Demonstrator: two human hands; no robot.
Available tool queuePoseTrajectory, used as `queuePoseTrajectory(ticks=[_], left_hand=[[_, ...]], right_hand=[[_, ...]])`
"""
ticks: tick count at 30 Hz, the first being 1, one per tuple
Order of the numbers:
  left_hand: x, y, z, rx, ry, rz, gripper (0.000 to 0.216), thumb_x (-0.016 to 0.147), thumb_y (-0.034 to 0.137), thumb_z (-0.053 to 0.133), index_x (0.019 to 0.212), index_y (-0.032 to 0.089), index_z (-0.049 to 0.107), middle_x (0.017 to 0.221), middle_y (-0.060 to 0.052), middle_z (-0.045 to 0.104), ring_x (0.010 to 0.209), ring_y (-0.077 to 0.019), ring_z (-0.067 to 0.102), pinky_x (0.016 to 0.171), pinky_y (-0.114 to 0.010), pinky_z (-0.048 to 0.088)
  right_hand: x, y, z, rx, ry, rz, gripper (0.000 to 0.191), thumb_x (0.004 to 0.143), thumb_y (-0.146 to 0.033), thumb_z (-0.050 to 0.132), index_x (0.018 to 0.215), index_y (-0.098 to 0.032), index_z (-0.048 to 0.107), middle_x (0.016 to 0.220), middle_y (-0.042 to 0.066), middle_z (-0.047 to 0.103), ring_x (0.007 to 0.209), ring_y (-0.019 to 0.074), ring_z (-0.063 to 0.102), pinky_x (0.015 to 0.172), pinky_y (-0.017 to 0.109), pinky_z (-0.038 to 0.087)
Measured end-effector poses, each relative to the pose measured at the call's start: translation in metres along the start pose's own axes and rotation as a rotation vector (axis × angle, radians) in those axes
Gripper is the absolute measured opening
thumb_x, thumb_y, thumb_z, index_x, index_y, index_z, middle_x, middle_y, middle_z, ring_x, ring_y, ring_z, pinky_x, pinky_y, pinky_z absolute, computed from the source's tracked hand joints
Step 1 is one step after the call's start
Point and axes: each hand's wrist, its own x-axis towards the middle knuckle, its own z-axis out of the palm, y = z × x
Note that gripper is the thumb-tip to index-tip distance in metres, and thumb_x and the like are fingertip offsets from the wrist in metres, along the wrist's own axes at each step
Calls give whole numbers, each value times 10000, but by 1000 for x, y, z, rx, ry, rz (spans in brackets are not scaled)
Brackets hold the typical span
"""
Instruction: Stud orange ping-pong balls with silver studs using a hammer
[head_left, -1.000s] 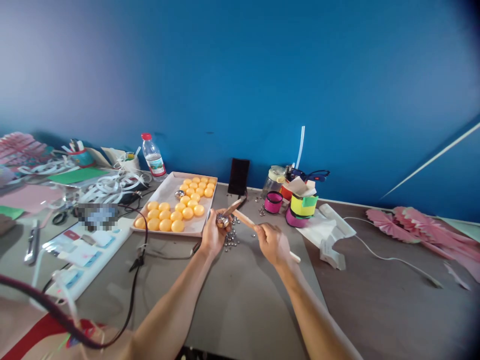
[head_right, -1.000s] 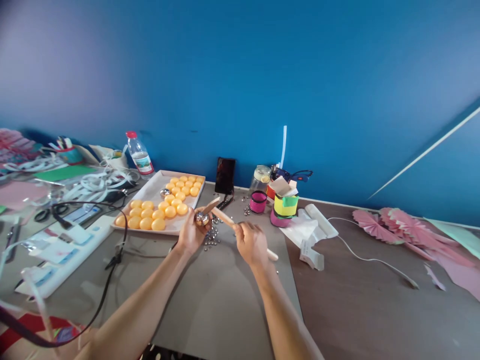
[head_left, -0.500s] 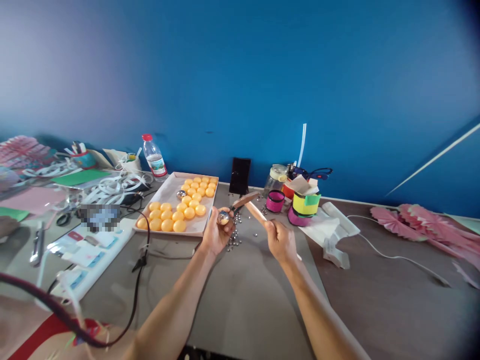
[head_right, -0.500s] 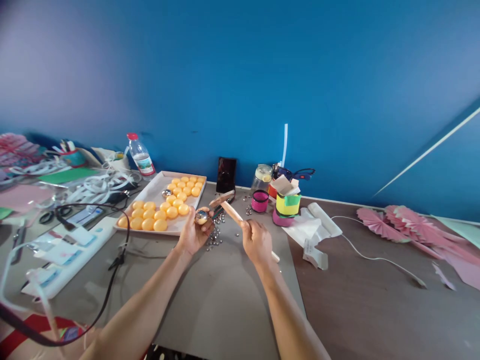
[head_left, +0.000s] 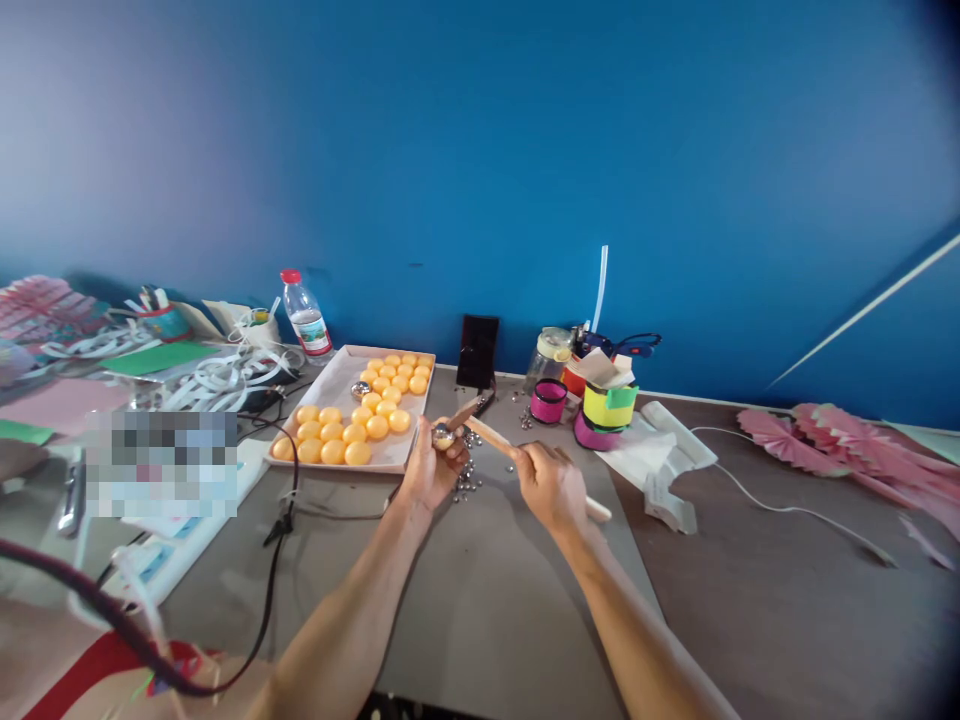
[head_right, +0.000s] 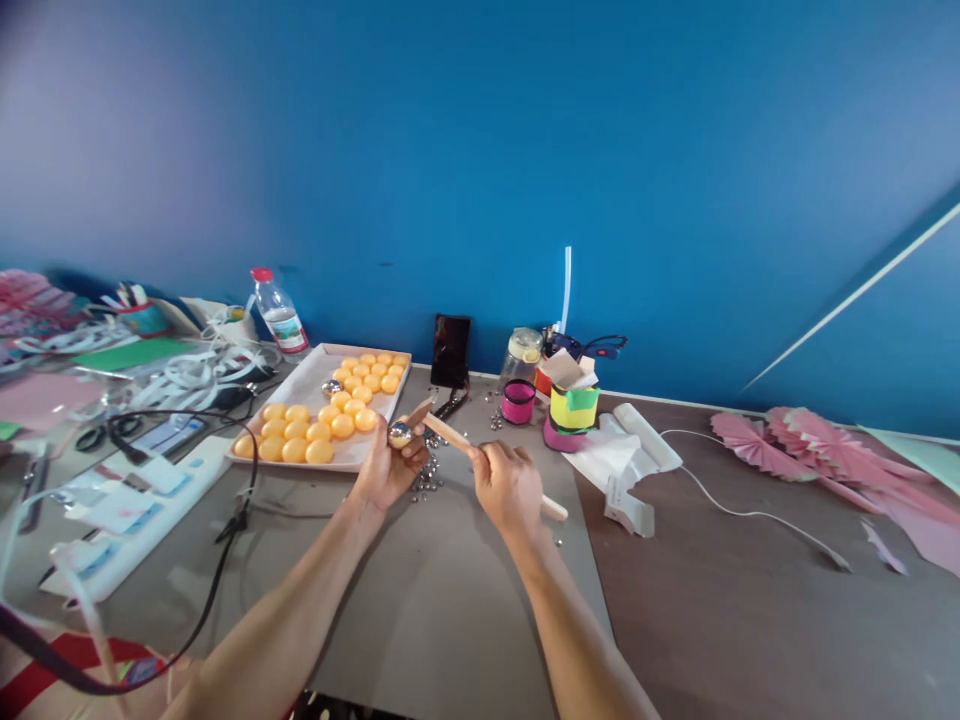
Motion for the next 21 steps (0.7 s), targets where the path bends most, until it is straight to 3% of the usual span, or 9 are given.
queuePoseTrajectory(ticks=[3, 8, 14, 21], left_hand=[[0, 1, 0, -30, -24, -7, 408, 809, 564, 562, 780, 157, 548, 740, -14, 546, 483, -43, 354, 479, -196, 355], [1, 2, -3, -53, 39, -8, 388, 808, 549, 574, 780, 162, 563, 708, -15, 537, 506, -60, 406, 502, -201, 383], [0, 7, 0, -134, 67, -37, 391, 827, 539, 533, 795, 155, 597, 766, -58, 584, 611, -113, 520, 581, -252, 451], [2, 6, 2, -9, 87, -3, 135, 826, 302, 574, 875, 176, 588, 771, -24, 588, 642, -122, 565, 602, -260, 473]], right_hand=[[0, 2, 0, 16, 59, 16, 346, 962, -285, 368, 717, -188, 593, 680, 56, 647, 600, 157, 513, 631, 277, 310], [0, 2, 4, -56, -32, 4, 355, 948, -309, 410, 659, -195, 581, 636, 34, 630, 533, 143, 462, 595, 283, 273], [5, 20, 2, -131, 126, 152, 336, 947, -325, 400, 724, -178, 604, 687, 46, 634, 620, 157, 516, 678, 292, 287], [0, 38, 11, -302, -77, 314, 216, 876, -369, 541, 812, -196, 653, 807, 43, 662, 623, 147, 544, 754, 322, 289]])
